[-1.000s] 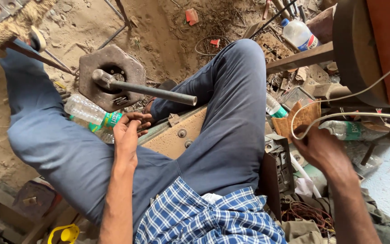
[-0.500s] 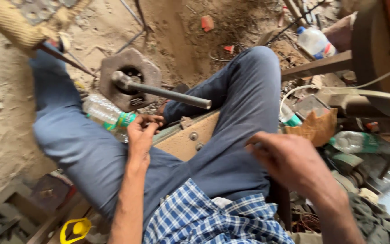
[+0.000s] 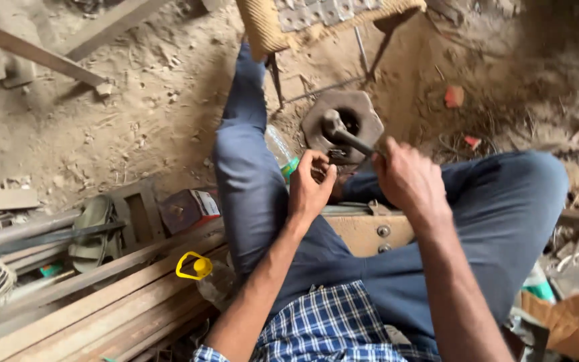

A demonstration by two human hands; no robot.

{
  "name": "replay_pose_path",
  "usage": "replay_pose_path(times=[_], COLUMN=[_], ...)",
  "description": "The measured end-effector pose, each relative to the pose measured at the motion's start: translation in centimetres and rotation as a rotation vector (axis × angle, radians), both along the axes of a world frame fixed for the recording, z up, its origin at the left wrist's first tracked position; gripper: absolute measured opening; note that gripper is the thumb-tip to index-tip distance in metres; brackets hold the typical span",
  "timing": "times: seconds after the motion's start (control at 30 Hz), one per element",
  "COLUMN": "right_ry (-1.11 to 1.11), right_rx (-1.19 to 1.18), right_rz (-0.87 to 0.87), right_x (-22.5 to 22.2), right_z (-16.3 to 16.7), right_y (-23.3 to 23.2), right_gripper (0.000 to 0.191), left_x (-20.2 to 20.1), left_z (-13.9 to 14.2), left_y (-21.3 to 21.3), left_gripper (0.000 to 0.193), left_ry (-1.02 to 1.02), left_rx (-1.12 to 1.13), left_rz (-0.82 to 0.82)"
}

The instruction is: The person sits on the ground and uses a hammer to strike small metal pieces on a metal anvil. They repeatedly pick up pieces, position them, and hammer them, then place the finished pieces on a nearby stool.

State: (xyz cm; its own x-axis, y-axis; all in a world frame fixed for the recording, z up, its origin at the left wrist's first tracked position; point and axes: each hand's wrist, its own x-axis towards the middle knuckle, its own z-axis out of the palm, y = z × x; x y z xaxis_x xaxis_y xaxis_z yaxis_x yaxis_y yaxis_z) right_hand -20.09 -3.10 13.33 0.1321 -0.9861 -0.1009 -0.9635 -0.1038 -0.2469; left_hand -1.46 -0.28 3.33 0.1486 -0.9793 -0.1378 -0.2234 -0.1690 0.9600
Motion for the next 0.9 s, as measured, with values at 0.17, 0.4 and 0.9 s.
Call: replay_pose_path(times=[0.17, 0.4, 0.9], right_ry=[-0.189, -0.269, -0.408], right_rx=[0.028, 0.045, 0.087], right_rz=[-0.099, -0.174, -0.176], right_x=[-0.6, 0.7, 0.7], right_z=[-6.8, -8.5, -8.3], right_y=[2.8, 3.7, 3.5], right_gripper=[0.030, 0.029, 0.028], left_x=[1.2, 2.1, 1.6], left_z=[2.1, 0.3, -1.9], left_y=[-3.0, -3.5, -3.8], left_gripper=[0.016, 0.013, 0.012], left_ry=[-0.355, -0.267, -0.381], left_rx=[-0.317, -0.316, -0.235], left_rz=[-0.167, -0.157, -0.130])
